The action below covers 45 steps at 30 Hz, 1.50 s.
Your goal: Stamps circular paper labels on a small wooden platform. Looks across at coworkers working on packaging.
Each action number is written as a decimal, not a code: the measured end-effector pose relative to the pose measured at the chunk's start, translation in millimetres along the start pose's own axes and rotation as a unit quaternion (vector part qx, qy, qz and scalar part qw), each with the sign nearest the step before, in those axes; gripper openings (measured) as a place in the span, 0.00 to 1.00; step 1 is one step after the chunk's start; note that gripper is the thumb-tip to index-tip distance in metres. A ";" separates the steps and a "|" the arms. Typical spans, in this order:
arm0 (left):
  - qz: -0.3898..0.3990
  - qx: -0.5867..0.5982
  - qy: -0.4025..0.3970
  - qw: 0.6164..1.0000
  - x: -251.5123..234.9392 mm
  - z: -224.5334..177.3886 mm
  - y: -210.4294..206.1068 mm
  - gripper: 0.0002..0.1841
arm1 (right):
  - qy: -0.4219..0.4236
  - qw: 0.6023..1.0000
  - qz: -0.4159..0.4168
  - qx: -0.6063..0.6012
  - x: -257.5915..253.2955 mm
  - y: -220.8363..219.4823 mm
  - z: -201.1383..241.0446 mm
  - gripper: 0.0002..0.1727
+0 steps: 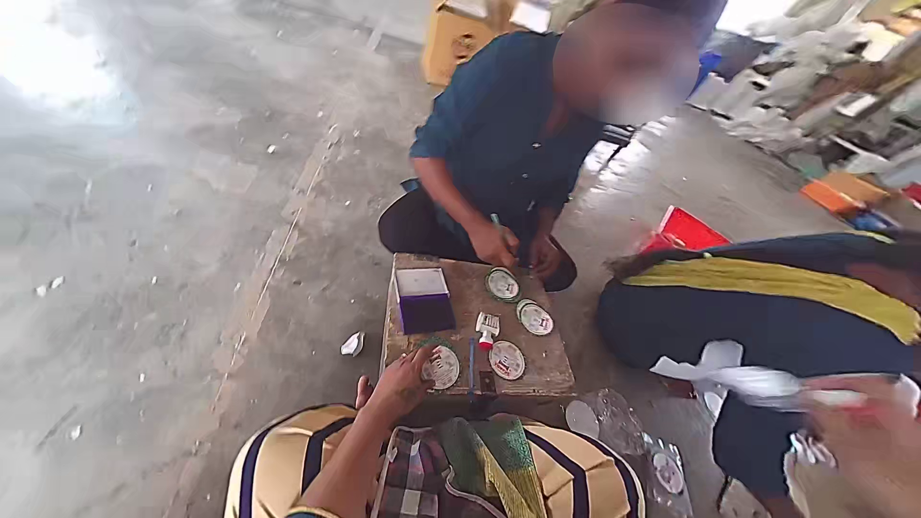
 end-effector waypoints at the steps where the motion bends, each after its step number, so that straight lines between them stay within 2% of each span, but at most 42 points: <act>1: 0.003 0.009 -0.003 1.000 -0.4 -0.5 1.2 0.40 | 0.024 0.997 0.071 -0.006 -16.0 -60.2 18.1 0.20; 4: -0.008 0.028 -0.015 0.999 -0.8 0.8 3.9 0.46 | 0.010 0.969 0.247 -0.020 -44.5 -217.3 79.8 0.22; 6: -0.022 0.061 -0.022 0.998 -1.7 2.7 4.4 0.49 | 0.051 0.959 0.278 -0.025 -64.9 -277.0 122.6 0.22; 8: -0.030 0.093 -0.029 0.995 -2.8 5.3 5.2 0.52 | 0.095 0.962 0.253 -0.030 -91.1 -309.8 149.8 0.21; 12: -0.059 0.120 -0.058 0.989 -2.3 6.6 5.5 0.53 | 0.127 0.969 0.210 -0.014 -134.0 -340.8 174.0 0.17; 15: -0.092 0.136 -0.083 0.983 -3.1 9.8 2.6 0.51 | 0.130 0.963 0.235 0.012 -141.3 -373.0 177.8 0.15; 19: -0.124 0.139 -0.114 0.976 -1.1 11.9 -4.6 0.51 | 0.142 0.948 0.283 0.038 -141.0 -374.0 182.8 0.17; 22: -0.123 0.126 -0.120 0.977 -3.6 12.0 -2.4 0.52 | 0.151 0.961 0.229 -0.021 -144.9 -338.9 171.3 0.17; 25: -0.107 0.124 -0.116 0.980 -3.6 12.0 -6.6 0.52 | 0.163 0.965 0.199 -0.054 -113.1 -308.9 151.0 0.16; 29: -0.116 0.118 -0.124 0.978 -5.3 12.0 -6.7 0.54 | 0.203 0.954 0.218 -0.039 -61.7 -317.5 147.6 0.15; 35: -0.138 0.103 -0.140 0.975 -3.5 12.2 -7.8 0.53 | 0.260 0.952 0.160 0.011 -36.6 -338.3 168.3 0.10; 39: -0.111 0.113 -0.123 0.980 -3.1 11.3 -7.3 0.56 | 0.234 0.953 0.192 -0.022 -50.0 -329.2 165.6 0.12; 41: -0.109 0.120 -0.123 0.979 -4.6 12.9 -6.1 0.60 | 0.206 0.967 0.144 -0.044 -72.0 -309.6 163.1 0.13; 43: -0.117 0.115 -0.129 0.978 -2.8 12.0 -10.0 0.58 | 0.181 0.976 0.112 -0.034 -97.1 -298.0 161.3 0.14; 45: -0.126 0.110 -0.140 0.976 -1.4 11.1 -9.2 0.53 | 0.166 0.979 0.117 -0.029 -123.0 -308.7 164.6 0.15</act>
Point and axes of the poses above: each hand's wrist, its own x-axis away from the middle knuckle, its own y-axis out of the back of the hand, z = x × y, the point moved 7 cm from there along -x, towards the middle knuckle, and after that the axes turned 13 degrees about y, right-handed, at the moved point
